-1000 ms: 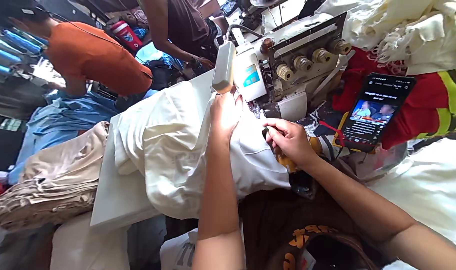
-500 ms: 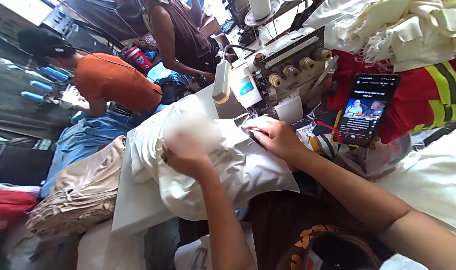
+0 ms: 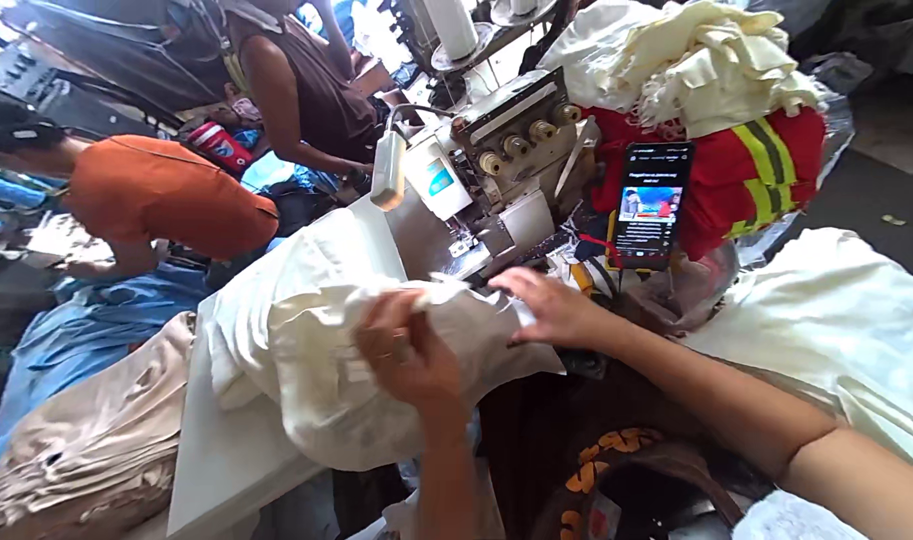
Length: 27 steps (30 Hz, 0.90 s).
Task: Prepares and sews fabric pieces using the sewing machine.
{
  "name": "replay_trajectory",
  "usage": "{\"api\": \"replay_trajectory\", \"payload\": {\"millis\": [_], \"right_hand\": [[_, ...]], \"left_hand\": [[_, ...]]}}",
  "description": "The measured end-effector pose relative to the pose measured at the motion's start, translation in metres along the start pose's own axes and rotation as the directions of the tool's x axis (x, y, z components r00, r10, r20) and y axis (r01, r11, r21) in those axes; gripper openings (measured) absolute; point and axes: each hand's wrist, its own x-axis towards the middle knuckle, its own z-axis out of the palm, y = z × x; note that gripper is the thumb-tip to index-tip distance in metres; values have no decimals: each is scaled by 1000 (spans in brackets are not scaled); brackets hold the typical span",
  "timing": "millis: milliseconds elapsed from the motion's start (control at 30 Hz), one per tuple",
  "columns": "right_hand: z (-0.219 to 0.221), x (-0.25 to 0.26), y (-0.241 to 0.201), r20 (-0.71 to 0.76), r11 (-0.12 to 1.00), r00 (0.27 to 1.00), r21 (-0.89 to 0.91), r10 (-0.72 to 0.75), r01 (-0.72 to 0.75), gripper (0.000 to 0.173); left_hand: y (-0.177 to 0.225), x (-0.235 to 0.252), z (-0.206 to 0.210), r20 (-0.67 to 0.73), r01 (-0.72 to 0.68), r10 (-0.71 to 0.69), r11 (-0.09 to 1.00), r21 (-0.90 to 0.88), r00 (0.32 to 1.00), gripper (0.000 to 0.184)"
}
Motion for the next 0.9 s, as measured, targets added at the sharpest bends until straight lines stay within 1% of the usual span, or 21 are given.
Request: {"api": "replay_trajectory", "payload": {"millis": [33,67,100,133,167,200,233,267,300,333,367,433,467,500,567,633,700,733,800,833,900], "right_hand": [[3,-3,-5,74,994,997,106,-3,-5,66],[4,-2,-11,104,974,995,225,-8,-15,56],[5,0,-16,88,936,996,350,-8,-24,44],[5,5,-20,68,878,998,477,5,-37,35],[3,12,-24,52,808,998,585,40,-63,28],[0,18,-28,44,744,996,661,84,-92,23],[0,25,-30,29,686,991,719,133,-113,20],[0,31,-31,15,640,982,757,190,-135,18],[0,37,-33,1,618,971,771,240,-154,16],[2,42,-31,-28,626,964,765,266,-151,11],[5,44,-27,-59,651,959,746,278,-142,8],[12,43,-19,-89,724,955,672,284,-152,7],[14,40,-16,-101,759,955,632,277,-153,10],[17,38,-14,-115,786,956,600,268,-148,14],[19,33,-12,-153,813,959,571,239,-112,25],[19,31,-9,-207,829,961,557,183,-38,37],[14,28,-7,-224,824,965,566,135,17,45],[11,27,-6,-209,815,972,578,106,35,45],[6,23,-1,-152,796,985,604,83,26,36],[3,19,1,-105,785,988,619,109,-20,28],[-1,11,6,10,745,983,651,182,-144,15]], "left_hand": [[-4,22,-10,-52,-96,101,991,92,994,20],[-14,47,-20,-87,-176,194,966,189,977,21],[-30,73,-27,-93,-235,267,937,260,959,23],[-49,99,-32,-63,-291,321,912,289,945,25],[-68,123,-34,21,-329,339,895,301,941,27],[-81,145,-32,138,-345,318,892,293,938,30],[-91,159,-28,276,-314,238,909,273,931,34],[-100,163,-24,390,-234,120,938,258,913,41],[-105,157,-21,479,-123,1,967,223,878,47],[-102,143,-19,537,-34,-80,979,200,840,47],[-93,123,-17,580,25,-131,982,188,804,40],[-77,75,-3,615,89,-148,988,125,774,25],[-69,54,6,616,119,-151,989,93,773,21],[-61,35,14,599,137,-149,988,66,787,20],[-49,10,28,546,129,-116,992,14,830,20],[-43,0,39,515,114,-83,993,-29,853,15],[-37,-3,46,502,136,-72,986,-92,862,10],[-35,-2,49,497,150,-67,980,-129,865,9],[-33,-1,53,500,177,-63,967,-184,864,8],[-36,-1,55,499,186,-77,967,-173,863,8],[-45,1,54,492,188,-127,979,-77,861,12]]}}
